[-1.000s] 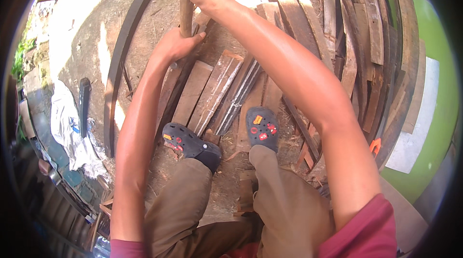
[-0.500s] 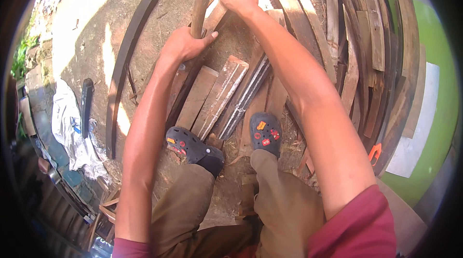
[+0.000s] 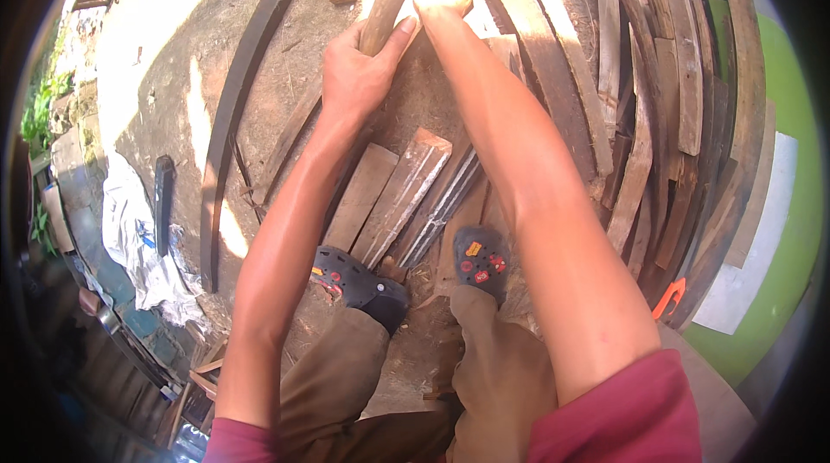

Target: The person sits on the ground and repeatedly strikes a long wooden plank with a hammer. They adjust the plank's position several times and continue hammering along its length.

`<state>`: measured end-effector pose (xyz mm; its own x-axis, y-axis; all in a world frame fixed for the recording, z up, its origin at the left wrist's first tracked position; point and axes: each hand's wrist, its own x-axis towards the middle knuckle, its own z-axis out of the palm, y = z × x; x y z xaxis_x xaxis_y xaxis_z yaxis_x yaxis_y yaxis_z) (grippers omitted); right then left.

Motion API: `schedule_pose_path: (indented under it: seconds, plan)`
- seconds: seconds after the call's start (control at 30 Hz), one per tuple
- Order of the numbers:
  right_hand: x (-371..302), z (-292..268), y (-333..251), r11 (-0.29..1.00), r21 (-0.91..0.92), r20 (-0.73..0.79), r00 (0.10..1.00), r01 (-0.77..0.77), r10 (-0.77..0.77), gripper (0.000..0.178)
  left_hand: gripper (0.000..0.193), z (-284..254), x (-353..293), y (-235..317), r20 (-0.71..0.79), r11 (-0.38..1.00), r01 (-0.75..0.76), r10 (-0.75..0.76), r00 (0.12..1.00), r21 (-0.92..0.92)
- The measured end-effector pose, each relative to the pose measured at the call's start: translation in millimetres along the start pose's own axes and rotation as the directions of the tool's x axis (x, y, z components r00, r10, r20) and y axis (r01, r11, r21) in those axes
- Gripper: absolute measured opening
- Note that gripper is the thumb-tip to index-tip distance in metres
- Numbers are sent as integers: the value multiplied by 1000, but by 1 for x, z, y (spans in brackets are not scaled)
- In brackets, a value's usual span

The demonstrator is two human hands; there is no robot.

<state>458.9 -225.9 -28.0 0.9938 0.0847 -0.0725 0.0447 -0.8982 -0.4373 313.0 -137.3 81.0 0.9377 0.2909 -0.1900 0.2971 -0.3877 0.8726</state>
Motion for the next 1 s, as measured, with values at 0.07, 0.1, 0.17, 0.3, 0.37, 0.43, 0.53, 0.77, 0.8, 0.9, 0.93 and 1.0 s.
schedule_pose_path:
  seconds: [0.07,0.1,0.17,0.3,0.37,0.43,0.53,0.77,0.8,0.9,0.93,1.0]
  plan:
    - [4,-1,1,1000,9,-13,1000,-10,10,55,45,3,5,0,8,999,29,-28,1000,-35]
    - [4,-1,1,1000,17,-15,1000,-18,18,55,46,3,9,-3,20,997,43,-42,999,-61]
    - [7,-1,0,999,29,-22,999,-31,32,55,49,4,15,-4,44,991,73,-68,997,-116]
    - [15,1,-6,997,63,-44,998,-40,43,54,50,4,18,-3,2,988,116,-116,993,-101]
    - [19,-2,-4,996,73,-63,996,-50,55,54,46,1,17,1,9,984,155,-154,988,-88]
    - [23,-10,4,996,64,-88,994,-66,72,54,41,-2,16,-1,10,967,156,-157,988,-202]
    - [21,-1,-5,995,84,-75,996,-49,56,54,33,-19,-4,-13,-82,902,131,-180,980,-412]
    - [12,-5,3,994,80,-100,992,-69,77,54,33,-17,-23,-24,-156,926,-28,-34,987,-377]
    - [11,-4,3,994,83,-100,992,-73,81,54,34,-17,-26,-26,-170,936,-54,-7,985,-348]
    - [10,-6,8,994,76,-115,989,-83,91,54,37,-23,-29,-41,-238,859,-153,38,971,-488]
    - [11,-10,14,993,70,-126,987,-93,101,53,38,-26,-28,-49,-258,799,-191,46,965,-571]
    - [12,-13,18,993,65,-140,984,-99,107,53,37,-53,-26,-82,-312,535,-166,-195,930,-828]
